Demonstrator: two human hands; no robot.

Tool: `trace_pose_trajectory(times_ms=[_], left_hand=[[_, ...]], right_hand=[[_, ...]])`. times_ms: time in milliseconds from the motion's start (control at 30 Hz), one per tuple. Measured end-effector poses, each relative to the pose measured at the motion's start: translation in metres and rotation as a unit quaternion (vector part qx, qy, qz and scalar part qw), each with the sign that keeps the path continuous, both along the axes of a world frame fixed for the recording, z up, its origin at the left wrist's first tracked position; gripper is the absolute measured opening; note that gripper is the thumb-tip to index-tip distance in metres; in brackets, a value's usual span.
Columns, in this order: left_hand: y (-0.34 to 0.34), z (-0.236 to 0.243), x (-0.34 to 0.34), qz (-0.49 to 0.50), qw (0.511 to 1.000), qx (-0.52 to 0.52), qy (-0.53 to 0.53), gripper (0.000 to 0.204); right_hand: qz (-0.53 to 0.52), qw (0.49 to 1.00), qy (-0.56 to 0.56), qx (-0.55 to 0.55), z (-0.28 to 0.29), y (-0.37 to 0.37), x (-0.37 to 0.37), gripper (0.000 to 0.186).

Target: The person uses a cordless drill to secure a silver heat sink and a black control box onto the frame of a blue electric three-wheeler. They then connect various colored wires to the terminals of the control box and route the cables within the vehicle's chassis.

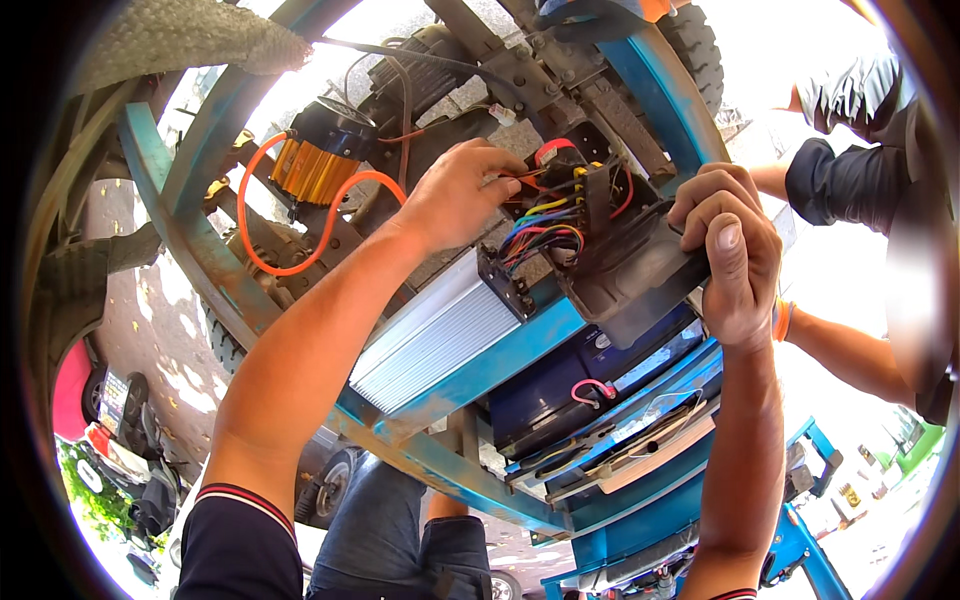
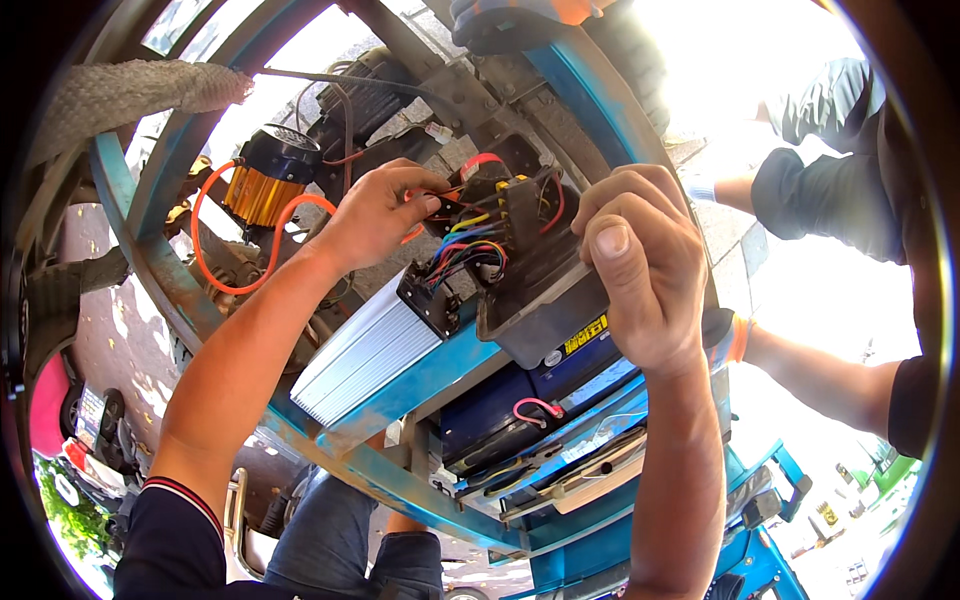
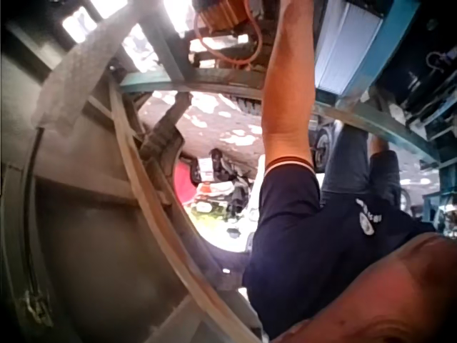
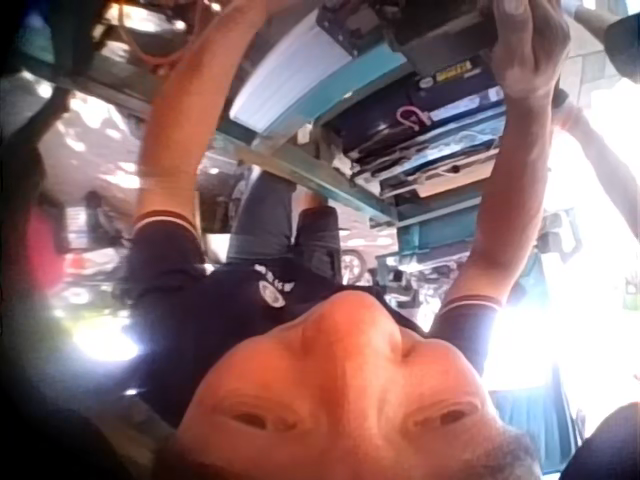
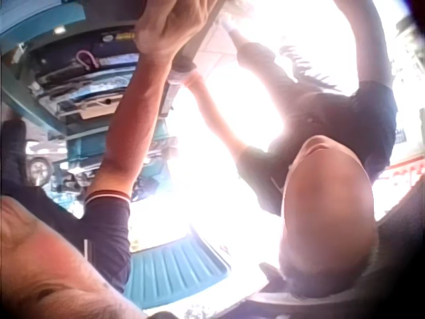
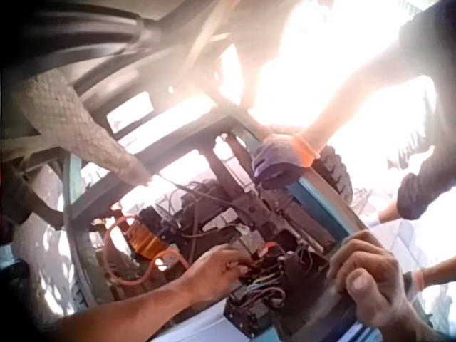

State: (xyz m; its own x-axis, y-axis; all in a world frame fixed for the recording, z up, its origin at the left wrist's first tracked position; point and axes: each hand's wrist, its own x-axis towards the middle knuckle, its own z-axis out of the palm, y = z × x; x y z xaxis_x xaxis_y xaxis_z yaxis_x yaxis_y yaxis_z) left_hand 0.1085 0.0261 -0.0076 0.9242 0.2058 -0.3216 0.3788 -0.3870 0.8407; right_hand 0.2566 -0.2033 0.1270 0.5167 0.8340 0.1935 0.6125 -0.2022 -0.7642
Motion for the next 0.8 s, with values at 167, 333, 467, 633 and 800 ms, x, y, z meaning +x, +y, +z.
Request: trace_pose_trajectory(times_ms=[167, 333, 467, 633, 800], left_hand=[[-0.020, 0.015, 0.006, -0.042, 0.989, 0.117, -0.085, 0.020], [-0.029, 0.017, 0.016, -0.084, 0.957, 0.229, -0.157, 0.013], [-0.030, 0.015, 0.018, -0.053, 0.986, 0.077, -0.136, 0.020], [-0.017, 0.016, 0.033, 0.020, 0.987, -0.152, 0.048, 0.030], [-0.017, 0.024, 0.051, -0.022, 0.983, -0.137, 0.116, 0.035]], right_hand=[[-0.005, 1.000, -0.007, 0.002, 0.000, -0.001, 0.001, 0.058], [-0.003, 1.000, -0.001, 0.000, 0.001, 0.001, 0.001, 0.056], [-0.001, 1.000, -0.002, -0.002, 0.000, 0.000, 0.001, 0.057], [-0.005, 1.000, -0.005, -0.002, 0.001, 0.002, 0.000, 0.057], [-0.006, 1.000, -0.002, -0.013, 0.002, 0.001, -0.001, 0.057]])
